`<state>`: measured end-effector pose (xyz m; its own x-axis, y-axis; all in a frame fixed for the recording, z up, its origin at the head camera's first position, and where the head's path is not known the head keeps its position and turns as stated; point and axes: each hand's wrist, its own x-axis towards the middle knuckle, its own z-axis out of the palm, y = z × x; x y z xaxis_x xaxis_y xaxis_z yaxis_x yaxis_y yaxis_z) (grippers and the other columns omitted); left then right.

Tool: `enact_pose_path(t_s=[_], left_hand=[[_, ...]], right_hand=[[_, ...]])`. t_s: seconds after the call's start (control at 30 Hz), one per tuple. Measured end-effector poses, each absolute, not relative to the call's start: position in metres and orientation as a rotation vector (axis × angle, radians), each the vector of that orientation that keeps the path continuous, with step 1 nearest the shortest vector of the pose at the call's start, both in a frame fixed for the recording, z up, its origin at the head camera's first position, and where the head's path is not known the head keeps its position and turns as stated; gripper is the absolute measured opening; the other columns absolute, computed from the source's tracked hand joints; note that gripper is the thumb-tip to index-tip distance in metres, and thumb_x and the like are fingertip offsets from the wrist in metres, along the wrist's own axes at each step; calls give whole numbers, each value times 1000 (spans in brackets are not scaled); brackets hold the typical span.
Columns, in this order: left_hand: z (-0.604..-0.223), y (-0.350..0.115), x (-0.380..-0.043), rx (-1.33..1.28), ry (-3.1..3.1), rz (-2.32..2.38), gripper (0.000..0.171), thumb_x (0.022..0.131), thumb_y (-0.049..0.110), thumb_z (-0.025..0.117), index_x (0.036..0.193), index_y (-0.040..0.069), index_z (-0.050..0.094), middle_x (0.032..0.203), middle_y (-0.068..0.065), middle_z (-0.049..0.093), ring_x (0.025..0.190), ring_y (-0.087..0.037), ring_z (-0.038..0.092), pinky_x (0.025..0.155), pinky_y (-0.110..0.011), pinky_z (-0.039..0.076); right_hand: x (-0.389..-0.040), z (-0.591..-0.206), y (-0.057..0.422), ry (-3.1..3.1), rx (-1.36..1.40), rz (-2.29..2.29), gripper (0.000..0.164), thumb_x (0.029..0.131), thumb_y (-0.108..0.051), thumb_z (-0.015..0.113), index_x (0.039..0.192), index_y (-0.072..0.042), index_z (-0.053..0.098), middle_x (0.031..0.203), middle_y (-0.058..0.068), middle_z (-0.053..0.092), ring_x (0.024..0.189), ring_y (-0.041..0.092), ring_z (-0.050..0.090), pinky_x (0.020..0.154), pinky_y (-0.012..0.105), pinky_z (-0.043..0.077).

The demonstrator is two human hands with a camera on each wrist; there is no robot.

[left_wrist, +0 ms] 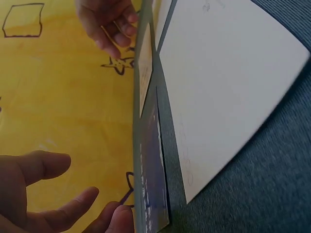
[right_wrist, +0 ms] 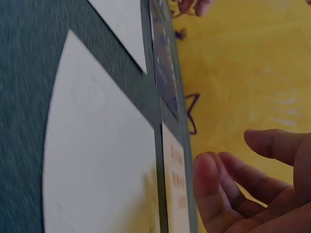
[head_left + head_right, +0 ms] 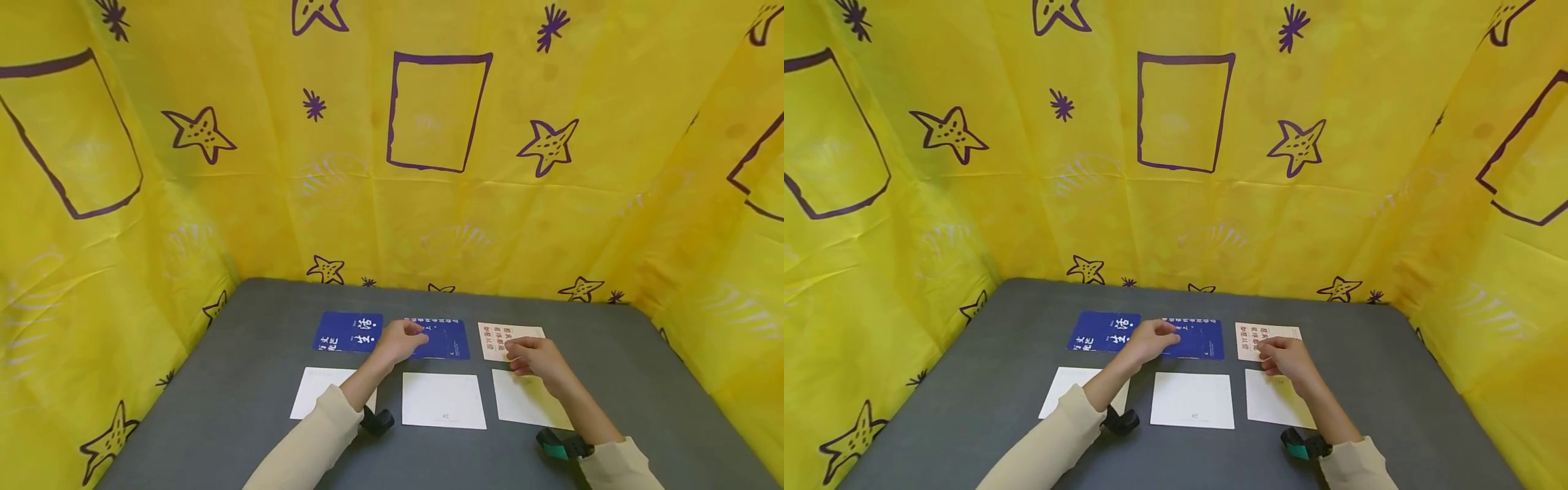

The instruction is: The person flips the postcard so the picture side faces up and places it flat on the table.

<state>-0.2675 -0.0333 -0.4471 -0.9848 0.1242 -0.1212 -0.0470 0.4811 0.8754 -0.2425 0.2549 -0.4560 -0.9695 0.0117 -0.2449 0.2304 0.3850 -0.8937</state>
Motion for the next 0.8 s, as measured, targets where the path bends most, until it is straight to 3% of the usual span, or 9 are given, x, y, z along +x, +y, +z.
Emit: enact_pose_path(t_s=[0.23,0.5,0.8], left_hand=[[-447,-63,-257,77,2593,1468,34,88,22,69,115,2,65,114,-15,65,106,-30,61,90,-46,51],[-453,-93,-243,58,2618,1422,32,88,23,68,113,2,66,112,-14,65,105,-29,60,86,-43,52],[-451,-120,-234,50,2660,1412,31,89,21,68,112,1,67,110,-14,67,103,-29,60,87,-45,52]], right_hand=[[-237,-462,227,2416,139,-1682,41,96,-18,59,119,16,57,81,8,67,67,16,62,62,27,58],[-231,-477,193,2369,113,-1689,31,95,-15,61,111,11,64,81,12,67,64,17,62,62,29,58],[-227,-477,156,2244,-40,-1716,32,93,-14,62,108,14,64,81,12,68,62,15,62,59,29,58]])
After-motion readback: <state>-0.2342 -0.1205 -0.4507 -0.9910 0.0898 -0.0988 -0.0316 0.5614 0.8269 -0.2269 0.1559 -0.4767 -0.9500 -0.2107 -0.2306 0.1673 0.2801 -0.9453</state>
